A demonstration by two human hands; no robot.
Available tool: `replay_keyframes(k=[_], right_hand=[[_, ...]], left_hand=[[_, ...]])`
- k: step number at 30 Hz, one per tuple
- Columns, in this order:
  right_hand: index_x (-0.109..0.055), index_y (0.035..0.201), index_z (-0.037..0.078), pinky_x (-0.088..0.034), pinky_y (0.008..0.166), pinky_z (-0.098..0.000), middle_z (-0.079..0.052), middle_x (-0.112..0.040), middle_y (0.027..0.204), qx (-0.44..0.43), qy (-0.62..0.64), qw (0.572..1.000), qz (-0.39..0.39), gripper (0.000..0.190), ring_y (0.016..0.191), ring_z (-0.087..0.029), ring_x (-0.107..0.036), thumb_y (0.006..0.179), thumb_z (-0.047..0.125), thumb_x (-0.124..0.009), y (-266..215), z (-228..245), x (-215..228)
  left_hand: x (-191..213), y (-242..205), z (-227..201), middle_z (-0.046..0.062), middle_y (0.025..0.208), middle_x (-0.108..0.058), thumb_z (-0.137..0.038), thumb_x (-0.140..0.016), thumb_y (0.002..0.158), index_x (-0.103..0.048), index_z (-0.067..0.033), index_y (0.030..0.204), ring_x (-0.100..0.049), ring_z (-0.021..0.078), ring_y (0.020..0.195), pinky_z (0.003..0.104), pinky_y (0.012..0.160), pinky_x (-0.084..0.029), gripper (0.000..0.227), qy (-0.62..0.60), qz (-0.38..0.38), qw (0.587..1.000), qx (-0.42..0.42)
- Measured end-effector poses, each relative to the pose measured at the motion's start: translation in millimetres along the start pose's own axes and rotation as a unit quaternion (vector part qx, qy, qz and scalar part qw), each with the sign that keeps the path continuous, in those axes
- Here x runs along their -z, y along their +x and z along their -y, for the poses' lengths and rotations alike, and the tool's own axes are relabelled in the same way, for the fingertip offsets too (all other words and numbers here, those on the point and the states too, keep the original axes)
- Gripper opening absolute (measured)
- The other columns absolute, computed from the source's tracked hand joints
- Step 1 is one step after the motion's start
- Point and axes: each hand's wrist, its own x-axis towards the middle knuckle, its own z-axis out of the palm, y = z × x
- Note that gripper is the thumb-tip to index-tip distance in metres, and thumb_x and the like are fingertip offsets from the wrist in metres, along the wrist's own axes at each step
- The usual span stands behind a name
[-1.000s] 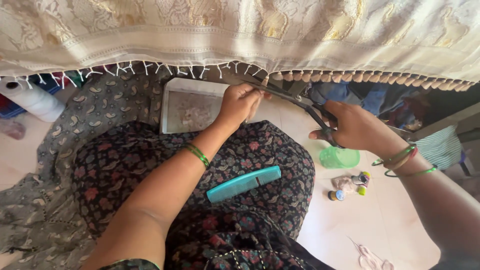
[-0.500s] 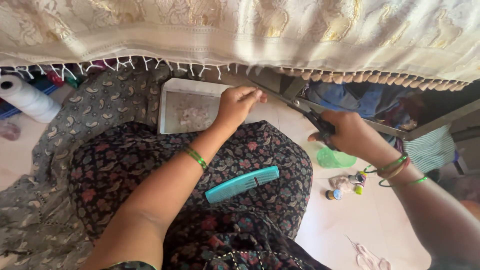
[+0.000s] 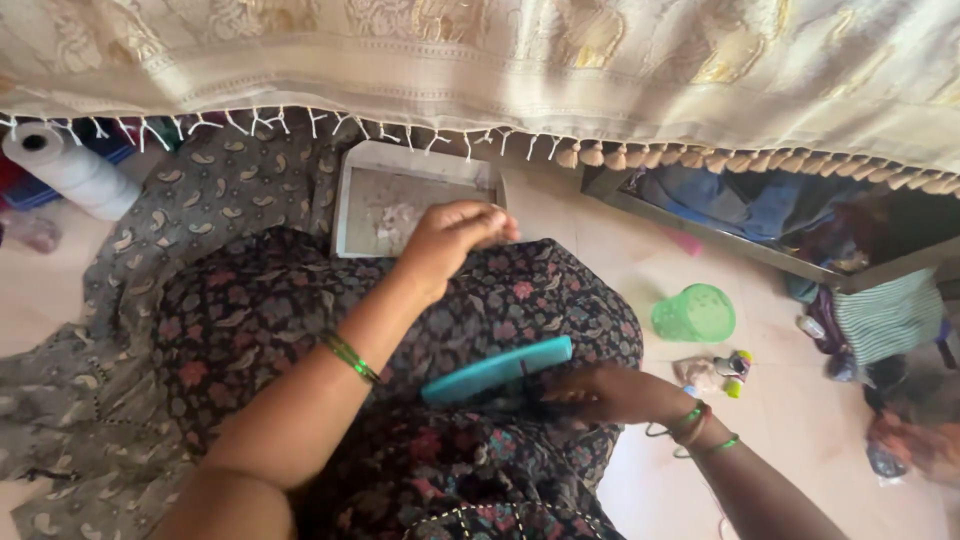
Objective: Trimming and finishing the fringe on a decorated piece of fabric using a comb and scissors.
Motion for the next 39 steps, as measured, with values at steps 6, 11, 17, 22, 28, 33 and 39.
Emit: replay_keyframes(k=[6,11,17,22,28,33,39], right_hand=[[-0.068,0.111,0.008,-0.061,0.089,-0.032,-0.006,-0.078,0.109,0.08,0.169,0.959,-0.211,0.025,0.099,-0.018,-0.076,0.087,0.005,-0.073,54.5,36.4,4.4],[-0.066,0.119,0.001,-0.06,0.08,-0.0307,-0.009,-0.075,0.097,0.08,0.485,0.838,-0.236,0.025,0.086,-0.016,-0.072,0.094,0.003,-0.064,96.0,43.2,-9.5],[-0.074,0.102,0.0,-0.049,0.063,-0.034,-0.01,-0.066,0.08,-0.004,0.356,0.828,-0.433,0.013,0.069,-0.018,-0.06,0.104,0.01,-0.066,128.0,24.8,22.4],[-0.076,0.093,0.008,-0.052,0.069,-0.0416,-0.013,-0.063,0.09,0.015,-0.064,0.79,-0.609,0.008,0.078,-0.031,-0.064,0.089,0.002,-0.073,155.4,27.4,43.3],[-0.076,0.09,0.006,-0.057,0.068,-0.0347,-0.01,-0.063,0.102,0.082,0.056,0.828,-0.551,0.013,0.085,-0.024,-0.067,0.079,-0.001,-0.077,153.9,82.8,33.3],[-0.067,0.097,0.0,-0.061,0.069,-0.0274,-0.01,-0.065,0.109,0.165,0.247,0.818,-0.493,0.006,0.086,-0.018,-0.07,0.093,0.001,-0.072,134.2,103.1,37.3],[-0.044,0.117,0.004,-0.056,0.047,-0.0286,-0.014,-0.07,0.091,0.165,0.45,0.672,-0.564,0.013,0.075,-0.024,-0.077,0.112,0.017,-0.045,64.2,97.9,83.9]], left_hand=[[-31.3,-20.9,-16.5,0.01,0.096,-0.078,-0.013,-0.056,0.103,-0.074,-0.0006,0.1,-0.065,0.0184,0.076,0.034,0.072,-0.055,0.022,-0.1,0.095,0.986,0.09],[-2.8,-21.9,-19.7,0.013,0.098,-0.075,-0.016,-0.057,0.107,-0.074,0.0024,0.105,-0.063,0.0181,0.08,0.036,0.089,-0.059,0.025,-0.159,0.085,0.983,0.044],[62.5,-0.1,17.9,0.013,0.107,-0.076,-0.017,-0.064,0.102,-0.072,0.0026,0.108,-0.075,0.0216,0.105,0.037,0.096,-0.059,0.022,-0.145,-0.049,0.988,0.028],[89.9,-4.4,84.2,0.017,0.109,-0.077,-0.023,-0.076,0.093,-0.074,-0.0004,0.109,-0.073,0.0235,0.098,0.034,0.085,-0.058,0.028,0.353,-0.174,0.917,-0.064],[47.0,-41.1,21.7,0.017,0.115,-0.074,-0.03,-0.075,0.085,-0.074,0.002,0.109,-0.069,0.0305,0.102,0.038,0.088,-0.053,0.04,0.407,-0.057,0.89,-0.197],[41.9,-39.7,48.7,0.012,0.095,-0.071,-0.025,-0.068,0.096,-0.072,-0.0066,0.101,-0.065,0.0331,0.1,0.046,0.098,-0.047,0.019,0.398,0.066,0.9,-0.164],[36.1,-10.5,31.9,0.011,0.077,-0.067,-0.022,-0.066,0.094,-0.068,-0.0045,0.085,-0.066,0.0331,0.086,0.057,0.103,-0.04,0.02,0.474,0.132,0.855,-0.164]])
